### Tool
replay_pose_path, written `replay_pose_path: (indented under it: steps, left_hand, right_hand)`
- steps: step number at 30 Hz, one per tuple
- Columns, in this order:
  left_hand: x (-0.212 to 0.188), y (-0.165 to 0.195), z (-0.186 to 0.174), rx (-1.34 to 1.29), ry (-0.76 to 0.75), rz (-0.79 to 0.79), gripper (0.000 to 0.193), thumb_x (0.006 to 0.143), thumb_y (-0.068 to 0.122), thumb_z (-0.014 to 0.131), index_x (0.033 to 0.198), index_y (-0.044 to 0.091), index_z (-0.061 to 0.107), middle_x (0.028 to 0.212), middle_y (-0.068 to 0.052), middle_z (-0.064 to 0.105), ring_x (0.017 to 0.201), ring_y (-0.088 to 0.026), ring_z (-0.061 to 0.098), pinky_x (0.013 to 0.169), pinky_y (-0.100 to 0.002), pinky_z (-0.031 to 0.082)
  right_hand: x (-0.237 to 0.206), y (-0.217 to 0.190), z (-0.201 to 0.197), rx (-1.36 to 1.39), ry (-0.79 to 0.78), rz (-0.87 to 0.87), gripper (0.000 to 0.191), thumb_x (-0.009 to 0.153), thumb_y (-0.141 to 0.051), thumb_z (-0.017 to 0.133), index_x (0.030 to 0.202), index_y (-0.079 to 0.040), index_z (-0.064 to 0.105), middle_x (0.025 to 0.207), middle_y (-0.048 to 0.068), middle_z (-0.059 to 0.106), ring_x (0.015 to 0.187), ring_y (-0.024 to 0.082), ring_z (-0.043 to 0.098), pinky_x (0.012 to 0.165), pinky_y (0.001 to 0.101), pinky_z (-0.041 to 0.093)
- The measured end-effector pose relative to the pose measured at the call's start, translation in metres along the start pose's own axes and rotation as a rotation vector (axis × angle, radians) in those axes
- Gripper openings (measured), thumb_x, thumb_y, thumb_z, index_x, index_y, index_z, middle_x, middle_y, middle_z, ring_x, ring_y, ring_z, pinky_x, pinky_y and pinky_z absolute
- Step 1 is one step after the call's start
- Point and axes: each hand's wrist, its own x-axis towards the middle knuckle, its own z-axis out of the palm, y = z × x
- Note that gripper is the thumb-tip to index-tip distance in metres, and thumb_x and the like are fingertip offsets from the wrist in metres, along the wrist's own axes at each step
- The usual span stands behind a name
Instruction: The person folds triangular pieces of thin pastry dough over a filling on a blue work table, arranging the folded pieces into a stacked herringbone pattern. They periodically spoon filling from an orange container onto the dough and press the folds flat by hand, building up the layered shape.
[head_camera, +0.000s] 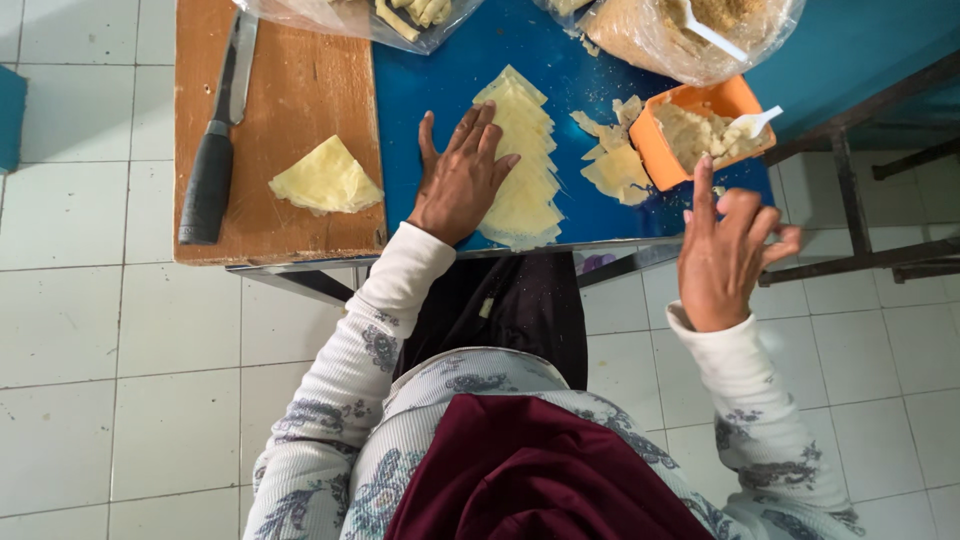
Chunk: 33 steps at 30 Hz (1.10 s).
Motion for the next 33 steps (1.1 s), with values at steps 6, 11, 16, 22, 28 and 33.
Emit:
replay_pose_path:
  steps: [6,11,16,22,28,33]
  left_hand:
    - [-0.001,-0.002,0.002,0.002,0.006,0.004,0.037,0.109,0.038,0.051,0.124,0.006,0.056,0.156,-0.015,0.047,0.147,-0.030,0.039,0.117,-0.073,0.008]
    - [0.000,-0.001,0.002,0.004,0.022,0.012,0.038,0.108,0.039,0.051,0.124,0.005,0.056,0.155,-0.016,0.047,0.147,-0.029,0.040,0.116,-0.072,0.009]
    - [0.001,0.001,0.003,0.023,0.016,-0.007,0.040,0.108,0.040,0.052,0.127,0.005,0.057,0.155,-0.014,0.047,0.146,-0.027,0.040,0.115,-0.072,0.012]
    - [0.000,0.002,0.003,0.014,0.056,0.005,0.041,0.107,0.039,0.052,0.129,0.005,0.058,0.154,-0.014,0.049,0.146,-0.025,0.040,0.115,-0.071,0.015]
    - [-0.001,0.004,0.007,0.057,0.062,0.011,0.041,0.106,0.040,0.052,0.127,0.005,0.058,0.153,-0.014,0.049,0.145,-0.026,0.041,0.115,-0.072,0.016]
    - [-0.001,0.004,0.006,0.045,0.082,0.027,0.040,0.107,0.040,0.053,0.126,0.004,0.058,0.153,-0.014,0.050,0.145,-0.026,0.043,0.115,-0.073,0.016]
  right_hand:
    - [-0.009,-0.010,-0.011,-0.094,-0.069,-0.026,0.068,0.101,0.007,0.061,0.163,-0.017,0.047,0.109,0.005,0.042,0.108,0.025,0.042,0.099,0.0493,0.028]
    - [0.009,-0.026,-0.034,0.402,-0.047,-0.054,0.063,0.088,0.006,0.064,0.142,-0.028,0.065,0.105,0.010,0.042,0.103,0.033,0.041,0.087,0.0506,0.027]
    - [0.076,-0.061,0.000,0.625,0.026,-0.231,0.071,0.101,0.013,0.057,0.155,-0.032,0.062,0.103,0.002,0.042,0.105,0.024,0.043,0.097,0.0433,0.032]
    - [0.157,-0.106,0.073,0.321,0.073,-0.341,0.065,0.102,0.002,0.059,0.152,-0.040,0.063,0.105,0.006,0.047,0.102,0.028,0.044,0.084,0.0466,0.031]
    - [0.165,-0.105,0.103,0.066,0.084,-0.405,0.065,0.098,-0.002,0.060,0.152,-0.038,0.061,0.116,0.006,0.050,0.113,0.027,0.046,0.096,0.0543,0.032]
    - [0.177,-0.100,0.105,-0.116,0.118,-0.377,0.059,0.092,-0.003,0.060,0.146,-0.026,0.065,0.121,0.007,0.050,0.118,0.026,0.047,0.098,0.0521,0.032]
